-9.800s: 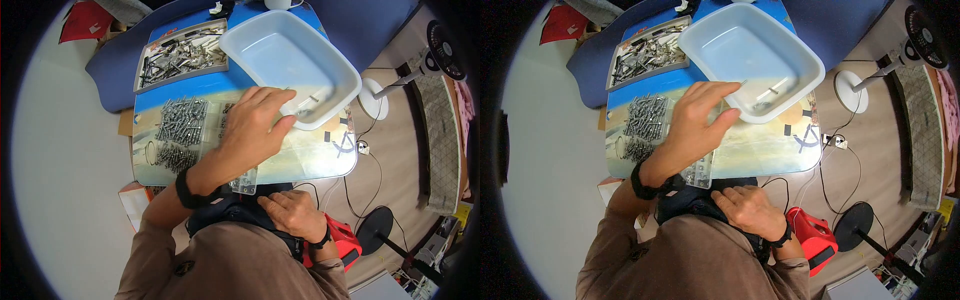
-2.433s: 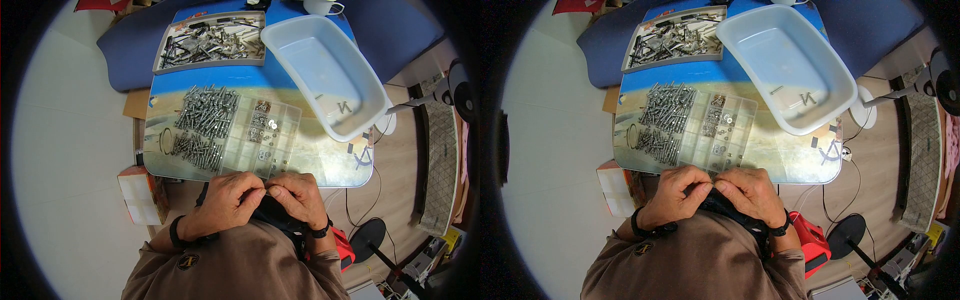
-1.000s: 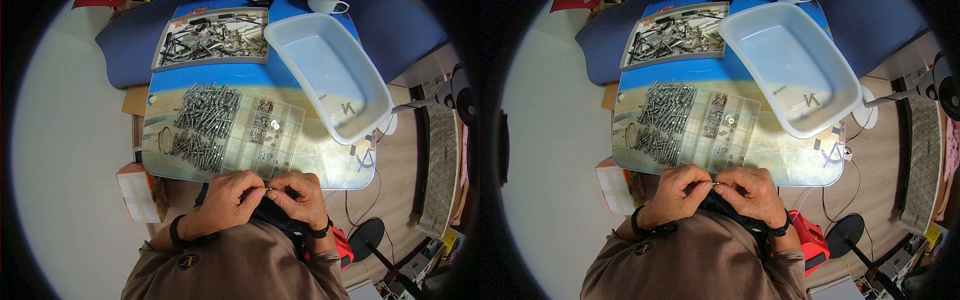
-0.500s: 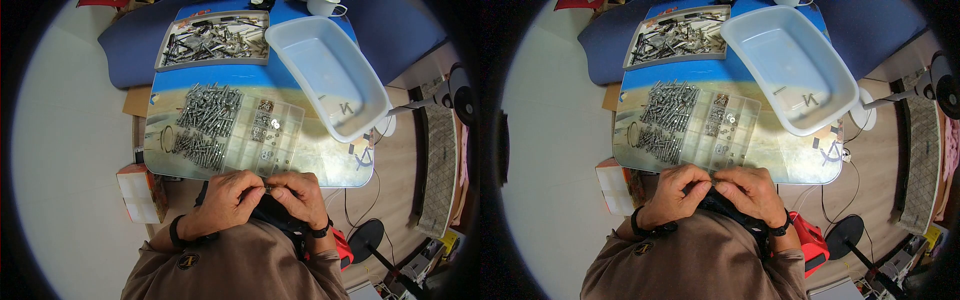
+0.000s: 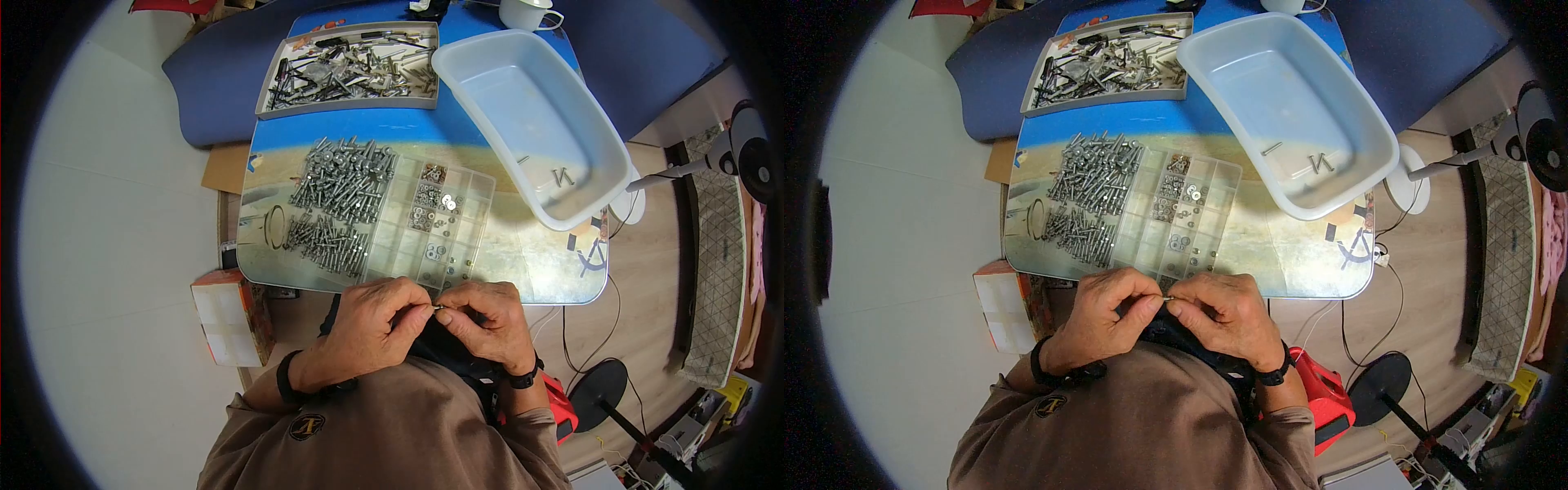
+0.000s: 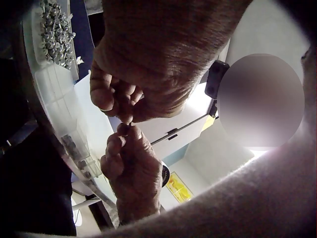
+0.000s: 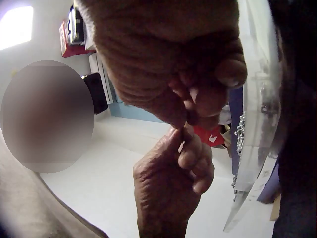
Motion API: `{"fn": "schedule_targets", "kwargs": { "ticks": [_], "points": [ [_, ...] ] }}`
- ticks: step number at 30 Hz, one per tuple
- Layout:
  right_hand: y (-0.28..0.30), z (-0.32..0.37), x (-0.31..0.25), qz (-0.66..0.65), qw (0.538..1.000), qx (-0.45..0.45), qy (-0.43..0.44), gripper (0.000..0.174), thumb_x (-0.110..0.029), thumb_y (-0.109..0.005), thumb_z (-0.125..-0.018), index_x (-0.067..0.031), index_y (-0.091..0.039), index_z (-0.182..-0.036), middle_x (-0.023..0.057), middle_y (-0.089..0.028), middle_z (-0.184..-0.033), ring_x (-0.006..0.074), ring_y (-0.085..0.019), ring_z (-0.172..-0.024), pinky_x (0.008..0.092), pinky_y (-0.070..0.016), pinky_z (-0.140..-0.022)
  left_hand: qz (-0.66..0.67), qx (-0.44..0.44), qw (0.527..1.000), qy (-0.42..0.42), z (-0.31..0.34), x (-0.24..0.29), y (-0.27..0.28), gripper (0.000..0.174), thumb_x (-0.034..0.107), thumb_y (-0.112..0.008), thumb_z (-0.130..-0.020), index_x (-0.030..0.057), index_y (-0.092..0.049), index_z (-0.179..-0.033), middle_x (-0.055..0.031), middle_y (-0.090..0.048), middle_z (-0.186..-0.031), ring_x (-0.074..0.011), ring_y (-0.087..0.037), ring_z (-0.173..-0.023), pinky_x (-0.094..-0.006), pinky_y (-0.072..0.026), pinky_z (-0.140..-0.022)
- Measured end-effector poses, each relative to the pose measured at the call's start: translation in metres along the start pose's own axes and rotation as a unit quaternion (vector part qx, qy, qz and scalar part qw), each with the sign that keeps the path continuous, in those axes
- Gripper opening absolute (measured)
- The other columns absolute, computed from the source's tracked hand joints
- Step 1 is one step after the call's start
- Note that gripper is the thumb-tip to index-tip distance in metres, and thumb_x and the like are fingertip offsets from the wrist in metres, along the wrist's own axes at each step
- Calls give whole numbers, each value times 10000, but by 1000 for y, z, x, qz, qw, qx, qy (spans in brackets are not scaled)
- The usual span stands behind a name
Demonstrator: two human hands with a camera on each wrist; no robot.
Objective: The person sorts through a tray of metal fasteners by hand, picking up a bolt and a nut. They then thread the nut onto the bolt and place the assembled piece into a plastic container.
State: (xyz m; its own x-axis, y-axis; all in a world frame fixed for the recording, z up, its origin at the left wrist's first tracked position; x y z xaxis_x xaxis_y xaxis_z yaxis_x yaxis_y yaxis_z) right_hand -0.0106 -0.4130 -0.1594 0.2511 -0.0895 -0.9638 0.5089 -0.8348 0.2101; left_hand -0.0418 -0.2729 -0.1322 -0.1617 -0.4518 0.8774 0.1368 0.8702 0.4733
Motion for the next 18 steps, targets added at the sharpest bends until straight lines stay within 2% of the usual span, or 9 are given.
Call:
{"fn": "schedule_targets", "kwargs": {
  "ticks": [13, 15, 18],
  "points": [
    [2, -1, 3, -8, 1000, 17, 8, 156, -70, -811, -807, -49, -733, -941, 77, -634, -693, 205, -604, -572, 326, -453, -535, 3, -3, 1000, 11, -3, -2, -1, 74, 56, -709, -908, -4, -667, -921, -84, -662, -763, -159, -634, -649, -299, -510, -593],
    [2, -1, 3, -1, 1000, 14, 16, 167, -58, -810, -802, -53, -735, -952, 74, -635, -694, 196, -601, -571, 321, -451, -531, -1, -1, 1000, 12, -5, -2, -1, 76, 57, -700, -879, 31, -631, -895, -122, -672, -764, -286, -670, -662, -374, -511, -599],
    [3, -1, 5, -4, 1000, 13, 9, 185, -46, -809, -798, -52, -736, -968, 69, -639, -699, 188, -601, -571, 317, -452, -528, 9, -2, 1000, 24, -5, -4, -1, 75, 58, -699, -880, 30, -631, -896, -125, -669, -761, -293, -668, -665, -376, -510, -601]
  ]
}}
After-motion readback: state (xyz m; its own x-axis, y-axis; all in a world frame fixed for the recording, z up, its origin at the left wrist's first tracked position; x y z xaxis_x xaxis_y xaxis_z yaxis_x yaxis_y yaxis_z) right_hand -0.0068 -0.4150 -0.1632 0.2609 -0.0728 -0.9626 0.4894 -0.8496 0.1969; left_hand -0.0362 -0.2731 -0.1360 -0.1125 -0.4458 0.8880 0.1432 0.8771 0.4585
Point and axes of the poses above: each hand's wrist, its own z-axis away from the middle knuckle, its own y-axis out of the back of the hand, x = y × z, the point moved 9 cm from there along -z, towards the middle knuckle
